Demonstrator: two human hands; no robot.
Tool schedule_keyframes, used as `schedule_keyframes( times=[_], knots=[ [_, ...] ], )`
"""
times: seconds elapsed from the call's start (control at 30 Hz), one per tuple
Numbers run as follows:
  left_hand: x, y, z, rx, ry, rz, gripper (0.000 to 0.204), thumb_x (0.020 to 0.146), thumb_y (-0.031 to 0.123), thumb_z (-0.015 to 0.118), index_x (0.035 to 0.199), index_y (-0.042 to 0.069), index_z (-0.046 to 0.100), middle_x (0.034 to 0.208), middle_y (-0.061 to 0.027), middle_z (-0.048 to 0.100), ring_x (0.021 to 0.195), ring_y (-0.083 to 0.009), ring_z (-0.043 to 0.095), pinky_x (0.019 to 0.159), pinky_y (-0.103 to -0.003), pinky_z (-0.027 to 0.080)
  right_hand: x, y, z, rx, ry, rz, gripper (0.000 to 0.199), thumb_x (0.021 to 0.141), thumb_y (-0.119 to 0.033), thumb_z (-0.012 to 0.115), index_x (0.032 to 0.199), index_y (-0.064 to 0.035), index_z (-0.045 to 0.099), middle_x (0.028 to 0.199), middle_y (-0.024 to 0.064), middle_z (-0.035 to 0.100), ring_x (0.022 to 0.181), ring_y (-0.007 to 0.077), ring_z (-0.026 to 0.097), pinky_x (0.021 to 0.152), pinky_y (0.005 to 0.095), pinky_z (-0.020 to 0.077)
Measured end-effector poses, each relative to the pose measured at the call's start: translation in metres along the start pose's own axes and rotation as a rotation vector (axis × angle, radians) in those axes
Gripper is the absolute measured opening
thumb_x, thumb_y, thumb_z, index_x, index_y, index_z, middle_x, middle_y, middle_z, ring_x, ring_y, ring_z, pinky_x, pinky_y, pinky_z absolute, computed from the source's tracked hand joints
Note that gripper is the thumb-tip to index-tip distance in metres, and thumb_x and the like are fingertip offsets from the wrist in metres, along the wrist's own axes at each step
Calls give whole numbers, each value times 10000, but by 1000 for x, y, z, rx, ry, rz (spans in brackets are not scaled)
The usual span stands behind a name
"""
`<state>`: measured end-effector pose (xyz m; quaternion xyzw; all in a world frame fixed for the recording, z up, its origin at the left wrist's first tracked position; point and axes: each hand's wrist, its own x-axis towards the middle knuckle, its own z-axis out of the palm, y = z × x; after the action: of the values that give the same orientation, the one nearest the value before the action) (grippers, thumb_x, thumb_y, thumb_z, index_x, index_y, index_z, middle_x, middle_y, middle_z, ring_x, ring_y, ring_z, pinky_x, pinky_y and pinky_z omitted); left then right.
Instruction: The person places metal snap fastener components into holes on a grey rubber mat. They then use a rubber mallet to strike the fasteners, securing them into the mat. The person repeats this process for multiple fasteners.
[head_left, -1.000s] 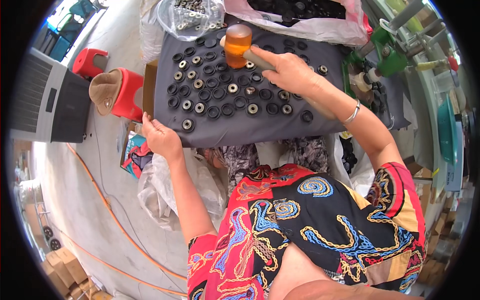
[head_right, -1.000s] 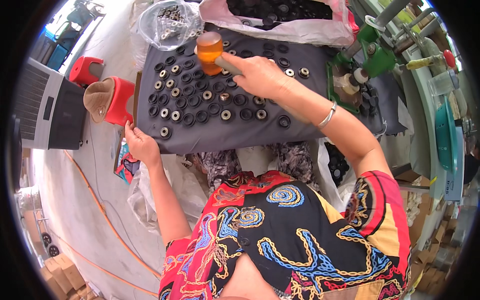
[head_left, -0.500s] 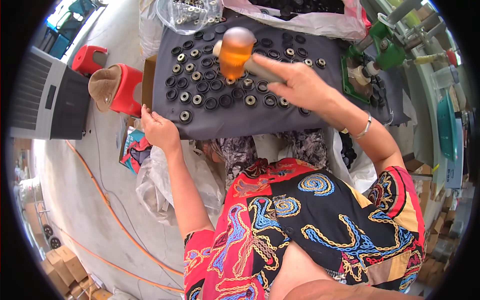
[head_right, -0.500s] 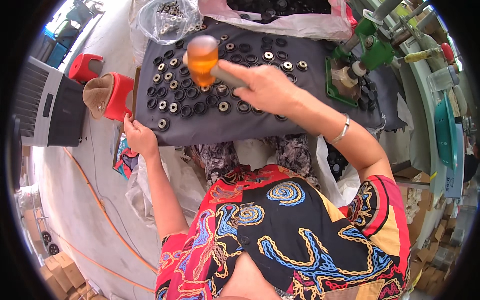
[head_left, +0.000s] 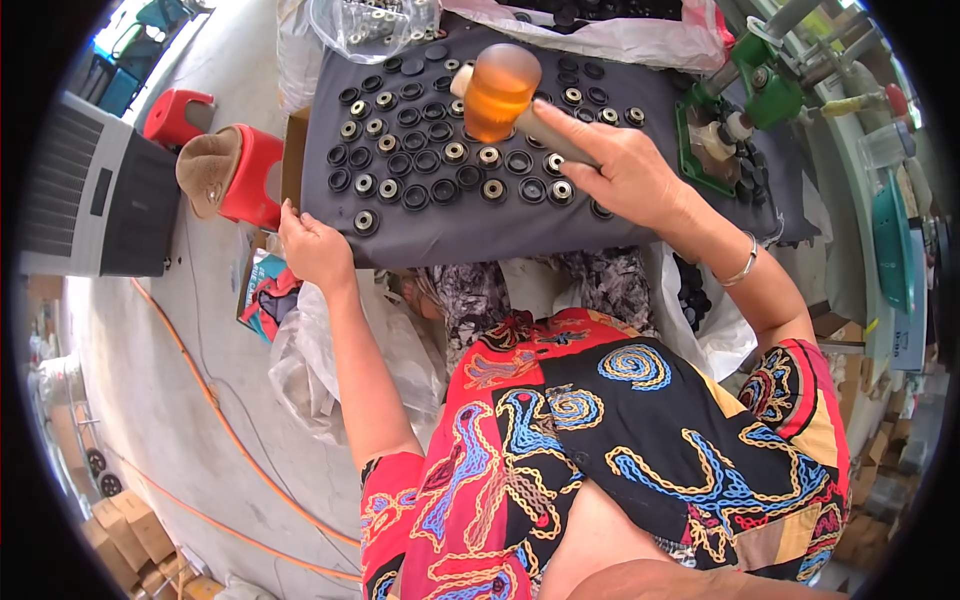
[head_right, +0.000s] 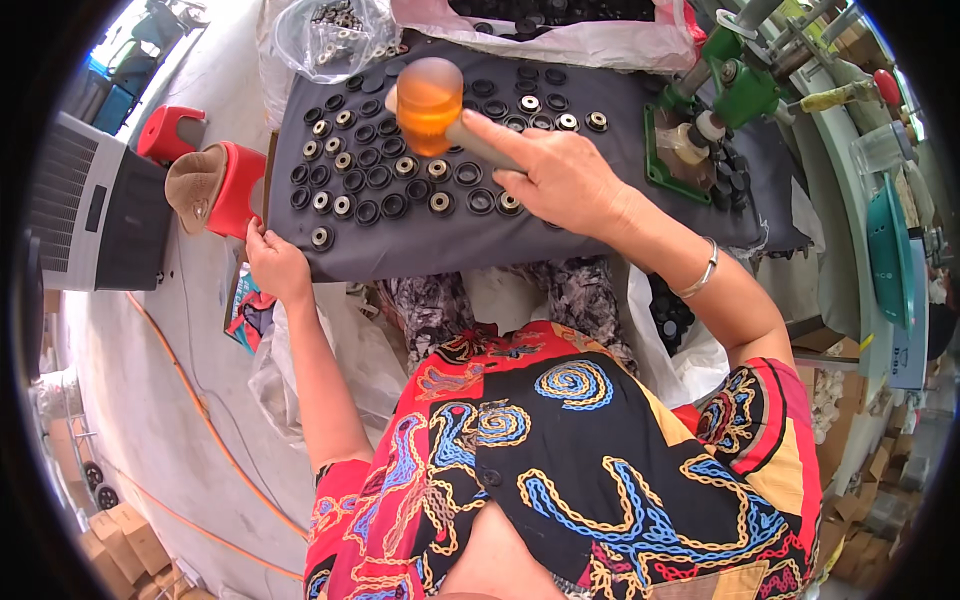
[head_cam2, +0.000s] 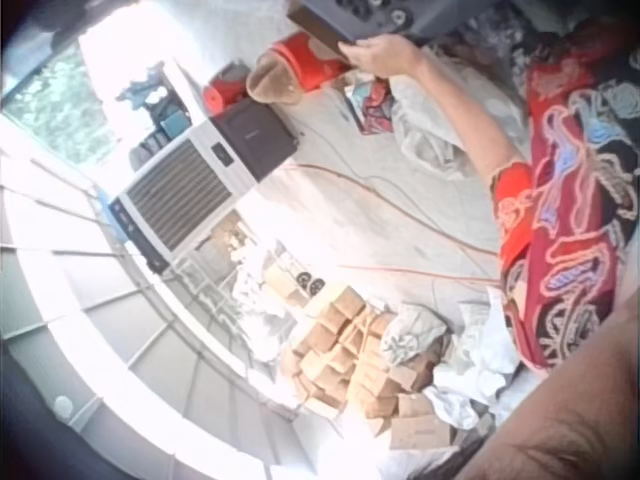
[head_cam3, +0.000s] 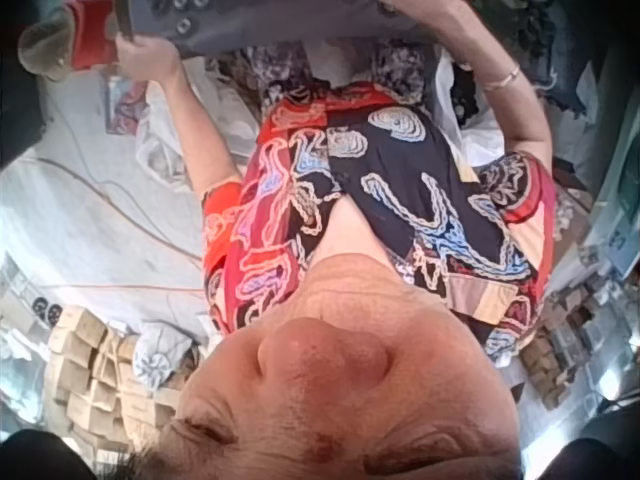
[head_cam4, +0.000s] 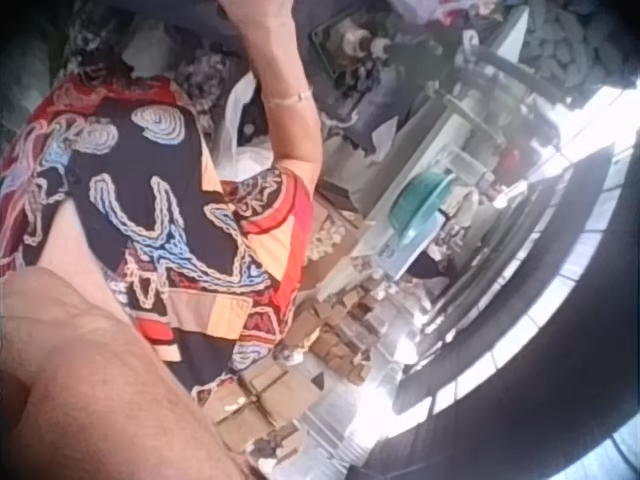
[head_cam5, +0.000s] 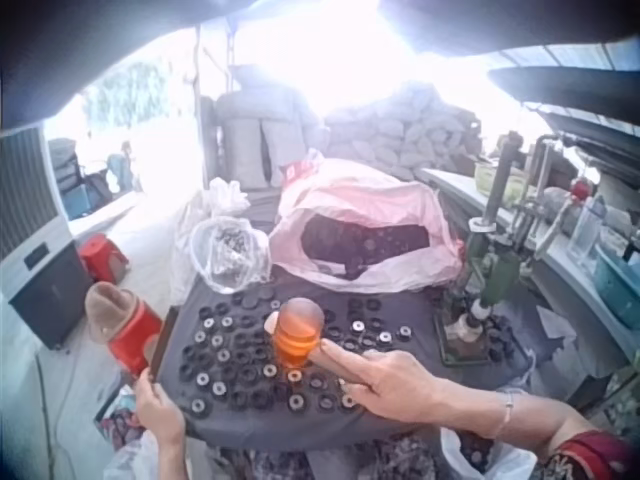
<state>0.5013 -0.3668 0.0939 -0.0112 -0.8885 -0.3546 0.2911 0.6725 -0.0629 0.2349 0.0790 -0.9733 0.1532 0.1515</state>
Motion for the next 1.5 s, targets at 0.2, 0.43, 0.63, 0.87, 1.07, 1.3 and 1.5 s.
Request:
schedule_keyframes(
  times=[0.2,0.43,0.63,0.87,1.07,1.3,1.5],
  knots=[
    [-2,0,2,-4,-7,-21,324,906,75,473,1212,4,553,1131,-177,625,1020,-338,608,850,-413,477,-4,-8,7,-85,-243,125,684,805,-132,634,1434,-227,381,844,193,628,761,365,634,715,423,512],
    [-1,1,5,22,0,-5,317,907,81,470,1203,14,560,1135,-171,625,1006,-339,613,837,-416,480,-23,-17,-6,-1,-80,3,678,807,-138,629,1432,-178,367,802,171,624,716,364,627,682,431,516],
    [-1,-3,7,15,30,4,315,899,81,479,1193,13,566,1120,-168,631,1005,-336,615,834,-415,481,-30,-18,7,0,-231,66,687,794,-127,651,1427,-178,389,795,177,623,714,357,629,661,418,517],
    [-1,-6,10,7,39,-5,317,886,69,481,1186,15,568,1124,-171,629,1011,-341,611,848,-419,480,20,-47,5,132,36,-151,676,810,-155,640,1432,-198,379,758,156,601,711,352,621,652,425,501],
    [0,-4,7,6,20,-20,338,870,51,480,1198,14,555,1138,-170,616,1022,-343,604,856,-419,480,53,-73,30,58,-86,-175,700,795,-116,653,1436,-187,381,753,149,584,680,330,609,634,410,501],
    [-2,-3,7,-13,40,-30,344,856,46,492,1192,22,561,1118,-163,622,993,-342,611,825,-426,487,63,-58,50,67,-310,-40,668,803,-137,639,1422,-159,388,965,192,650,811,370,641,723,443,513],
    [-2,-1,7,-9,56,-16,351,843,41,499,1188,18,563,1086,-165,626,969,-346,613,803,-429,490,72,-68,43,36,-225,-95,658,803,-117,635,1415,-155,396,1019,189,655,890,363,638,751,430,514]
  ],
)
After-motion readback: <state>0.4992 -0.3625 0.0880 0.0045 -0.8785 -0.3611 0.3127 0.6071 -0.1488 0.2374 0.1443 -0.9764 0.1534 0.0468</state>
